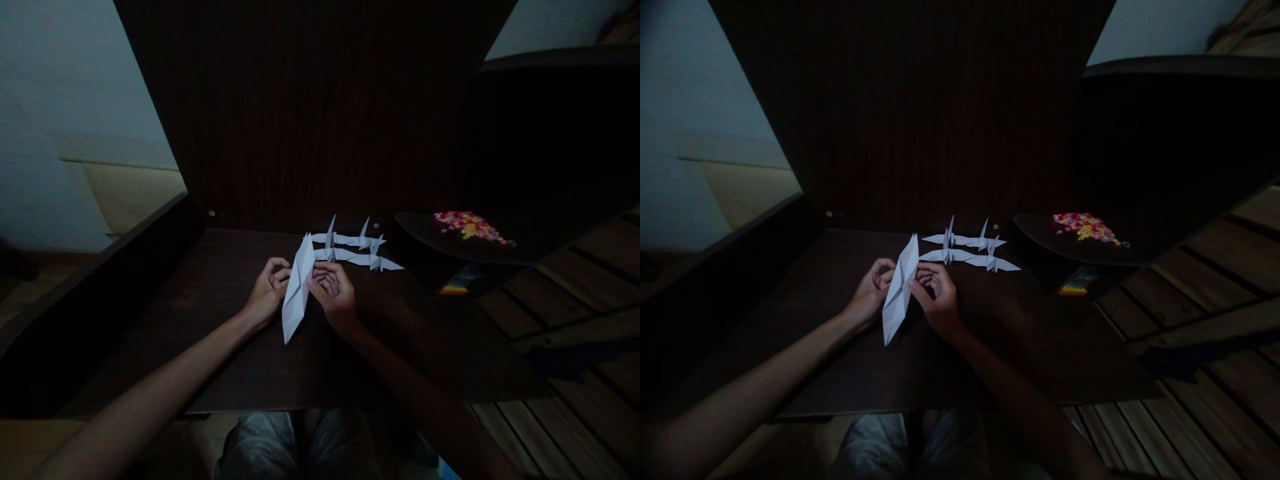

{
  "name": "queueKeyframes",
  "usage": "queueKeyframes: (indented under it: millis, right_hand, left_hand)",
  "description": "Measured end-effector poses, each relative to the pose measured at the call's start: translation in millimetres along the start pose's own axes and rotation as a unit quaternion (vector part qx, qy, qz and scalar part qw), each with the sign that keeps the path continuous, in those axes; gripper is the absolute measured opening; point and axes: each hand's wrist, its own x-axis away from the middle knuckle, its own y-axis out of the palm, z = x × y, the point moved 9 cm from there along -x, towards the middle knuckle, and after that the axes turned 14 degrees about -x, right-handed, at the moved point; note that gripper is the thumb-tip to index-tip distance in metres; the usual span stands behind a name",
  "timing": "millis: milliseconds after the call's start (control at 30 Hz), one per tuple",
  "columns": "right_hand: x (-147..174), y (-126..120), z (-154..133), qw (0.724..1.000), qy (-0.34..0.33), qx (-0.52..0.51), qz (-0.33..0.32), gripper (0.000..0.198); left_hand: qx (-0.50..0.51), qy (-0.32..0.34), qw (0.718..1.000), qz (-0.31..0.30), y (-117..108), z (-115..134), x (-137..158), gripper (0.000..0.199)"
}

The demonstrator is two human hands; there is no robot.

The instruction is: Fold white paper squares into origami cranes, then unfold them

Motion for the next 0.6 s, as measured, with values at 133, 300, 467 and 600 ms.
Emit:
queueKeyframes:
  millis: [133,300,467,600]
  right_hand:
    - [0.2,-3.8,0.6,1.0,0.013,0.015,0.019,0.027]
    - [-0.5,-10.4,0.6,0.998,0.01,0.056,0.033,0.015]
    - [-1.3,-8.9,-6.6,0.997,-0.024,0.067,0.024,0.008]
    - [-0.8,-5.4,-12.0,0.994,-0.039,0.097,0.016,0.007]
  left_hand:
    - [-0.035,-0.001,0.999,0.009,-1.6,0.1,0.5,0.038]
    - [-0.065,-0.017,0.998,0.01,-1.9,-0.2,2.4,0.034]
    - [-0.15,0.027,0.988,0.009,-0.8,9.7,2.9,0.026]
    - [-0.179,0.042,0.983,0.016,-1.5,12.5,3.1,0.026]
